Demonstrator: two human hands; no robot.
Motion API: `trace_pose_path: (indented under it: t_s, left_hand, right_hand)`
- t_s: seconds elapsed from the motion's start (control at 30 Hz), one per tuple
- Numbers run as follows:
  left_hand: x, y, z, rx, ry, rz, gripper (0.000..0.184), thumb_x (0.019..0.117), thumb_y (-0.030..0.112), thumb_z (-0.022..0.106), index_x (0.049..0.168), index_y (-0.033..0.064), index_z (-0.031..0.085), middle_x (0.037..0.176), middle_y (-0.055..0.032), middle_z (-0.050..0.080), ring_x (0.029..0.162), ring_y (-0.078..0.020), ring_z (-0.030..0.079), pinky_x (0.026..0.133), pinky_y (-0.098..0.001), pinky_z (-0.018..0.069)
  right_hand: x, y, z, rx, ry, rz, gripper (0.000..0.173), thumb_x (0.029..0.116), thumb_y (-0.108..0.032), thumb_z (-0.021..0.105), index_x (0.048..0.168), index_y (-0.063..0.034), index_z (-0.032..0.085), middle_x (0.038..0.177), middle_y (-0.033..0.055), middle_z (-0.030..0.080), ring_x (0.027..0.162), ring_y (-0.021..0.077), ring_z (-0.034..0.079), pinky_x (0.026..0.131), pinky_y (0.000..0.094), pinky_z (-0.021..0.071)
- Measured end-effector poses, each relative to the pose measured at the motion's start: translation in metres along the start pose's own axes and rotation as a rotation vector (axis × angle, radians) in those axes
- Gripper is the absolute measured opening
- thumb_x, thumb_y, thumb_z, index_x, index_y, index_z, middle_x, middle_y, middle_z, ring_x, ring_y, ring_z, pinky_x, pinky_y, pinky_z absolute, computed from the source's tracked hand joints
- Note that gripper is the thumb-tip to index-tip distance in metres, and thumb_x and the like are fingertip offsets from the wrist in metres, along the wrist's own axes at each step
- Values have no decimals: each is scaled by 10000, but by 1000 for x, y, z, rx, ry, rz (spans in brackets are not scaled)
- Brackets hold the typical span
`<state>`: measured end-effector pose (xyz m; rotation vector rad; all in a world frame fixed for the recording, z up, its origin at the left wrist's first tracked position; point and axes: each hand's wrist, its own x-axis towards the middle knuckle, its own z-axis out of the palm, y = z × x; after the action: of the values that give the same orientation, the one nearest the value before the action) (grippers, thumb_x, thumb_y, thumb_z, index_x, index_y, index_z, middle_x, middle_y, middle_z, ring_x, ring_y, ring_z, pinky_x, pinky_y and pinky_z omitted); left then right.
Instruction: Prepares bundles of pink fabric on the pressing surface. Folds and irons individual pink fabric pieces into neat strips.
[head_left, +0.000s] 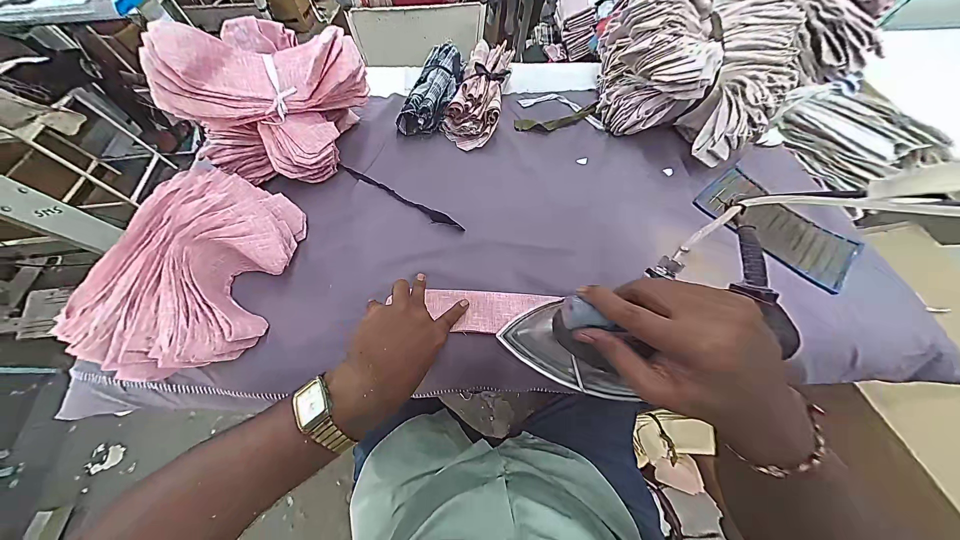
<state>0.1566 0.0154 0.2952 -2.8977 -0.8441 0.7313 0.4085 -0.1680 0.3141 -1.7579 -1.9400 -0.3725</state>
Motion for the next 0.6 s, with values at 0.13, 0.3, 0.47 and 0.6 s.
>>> trace_pose_path:
  t_s: [0.13, 0.3, 0.47, 0.6]
  left_hand:
    - [-3, -6, 13, -37, 140, 0, 912, 914, -76, 563, 1598, 456, 282, 1535, -324, 393, 1264, -562, 502, 734, -594, 546]
    - [-4, -64, 65, -232, 509, 272, 692, 885, 114, 557, 1479, 467, 510, 1599, -107, 434, 1322, -423, 492, 910, -628, 454]
    - [-5, -89, 100, -526, 728, 300, 404, 999, 259, 493, 1322, 396, 694, 1569, 17, 497, 1441, -259, 428, 1090, -556, 402]
    - [-6, -85, 100, -532, 740, 225, 417, 986, 267, 476, 1322, 364, 703, 1592, 21, 467, 1466, -253, 386, 1090, -556, 383]
  right_hand:
    - [27, -3, 17, -10, -28, -18, 400, 1010, -512, 566, 1268, -267, 750, 847, 34, 699, 703, 178, 642, 570, 374, 483]
    - [43, -17, 31, 84, 2, 4, 373, 989, -516, 607, 1211, -269, 777, 825, -1, 694, 690, 137, 623, 572, 357, 471]
    - [60, -36, 45, 147, 21, 44, 342, 973, -505, 638, 1162, -263, 789, 820, -22, 696, 694, 113, 628, 570, 345, 475]
    - [75, -49, 55, 159, 5, 60, 333, 961, -516, 646, 1134, -271, 790, 815, -31, 687, 689, 109, 622, 570, 352, 477]
